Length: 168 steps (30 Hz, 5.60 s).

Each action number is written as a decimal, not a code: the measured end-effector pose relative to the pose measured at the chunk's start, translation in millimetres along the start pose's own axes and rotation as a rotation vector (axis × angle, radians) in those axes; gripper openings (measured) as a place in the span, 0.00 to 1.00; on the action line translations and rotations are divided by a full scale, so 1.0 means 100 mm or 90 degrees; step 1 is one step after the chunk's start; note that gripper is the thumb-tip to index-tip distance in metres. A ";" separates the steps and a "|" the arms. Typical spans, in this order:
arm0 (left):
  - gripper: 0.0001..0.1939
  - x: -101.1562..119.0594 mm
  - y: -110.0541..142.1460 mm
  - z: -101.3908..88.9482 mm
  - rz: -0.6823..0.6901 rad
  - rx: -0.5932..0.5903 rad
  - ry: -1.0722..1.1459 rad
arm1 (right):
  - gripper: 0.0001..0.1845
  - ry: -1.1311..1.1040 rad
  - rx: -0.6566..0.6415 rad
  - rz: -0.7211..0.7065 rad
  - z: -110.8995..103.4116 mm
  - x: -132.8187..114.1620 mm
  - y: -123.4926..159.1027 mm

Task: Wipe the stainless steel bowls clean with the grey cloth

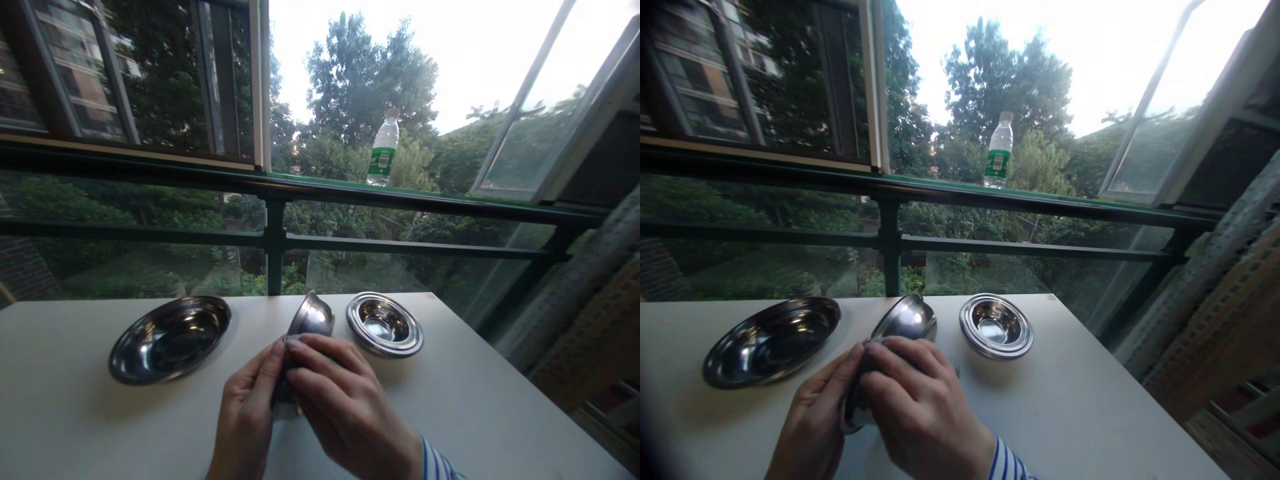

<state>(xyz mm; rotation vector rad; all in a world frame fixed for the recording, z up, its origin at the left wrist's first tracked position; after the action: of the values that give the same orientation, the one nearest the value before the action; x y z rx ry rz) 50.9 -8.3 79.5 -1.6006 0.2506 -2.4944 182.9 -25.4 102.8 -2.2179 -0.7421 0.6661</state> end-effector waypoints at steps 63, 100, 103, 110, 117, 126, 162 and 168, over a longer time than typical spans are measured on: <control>0.13 0.07 0.09 0.04 0.039 0.054 -0.095 | 0.13 -0.107 0.116 0.213 -0.12 0.33 -0.08; 0.14 -0.02 -0.08 0.01 -0.087 0.003 0.089 | 0.13 0.102 0.014 -0.151 0.10 0.14 0.06; 0.16 -0.06 -0.08 -0.02 -0.047 -0.006 0.062 | 0.14 0.094 0.038 -0.144 0.10 0.15 0.06; 0.16 0.02 0.03 0.08 -0.014 -0.046 -0.040 | 0.14 -0.031 0.118 0.128 -0.04 0.37 -0.02; 0.15 -0.04 -0.03 -0.03 0.010 -0.045 -0.038 | 0.14 -0.038 -0.035 0.002 -0.03 0.14 -0.02; 0.17 -0.04 0.00 0.01 -0.017 -0.046 -0.037 | 0.14 -0.075 0.000 0.106 -0.08 0.35 -0.05; 0.16 -0.05 0.03 0.07 -0.053 -0.024 -0.028 | 0.14 -0.091 0.031 0.144 -0.04 0.32 -0.05; 0.19 -0.03 0.07 0.07 -0.098 -0.026 -0.027 | 0.13 -0.126 0.065 0.289 0.00 0.45 -0.05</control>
<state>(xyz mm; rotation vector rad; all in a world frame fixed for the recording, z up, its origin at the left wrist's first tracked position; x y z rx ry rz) 58.9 -15.2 78.3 -1.7488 0.1808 -2.5802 213.4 8.0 96.2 -2.2615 -0.2824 1.1317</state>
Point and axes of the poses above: each hand's wrist, its own y-axis away from the middle knuckle, its own z-axis out of the palm, x = y × z, the point moved 1 cm from there along -y, towards the middle knuckle, and after that the axes turned 12 degrees about z, right-handed, at the moved point
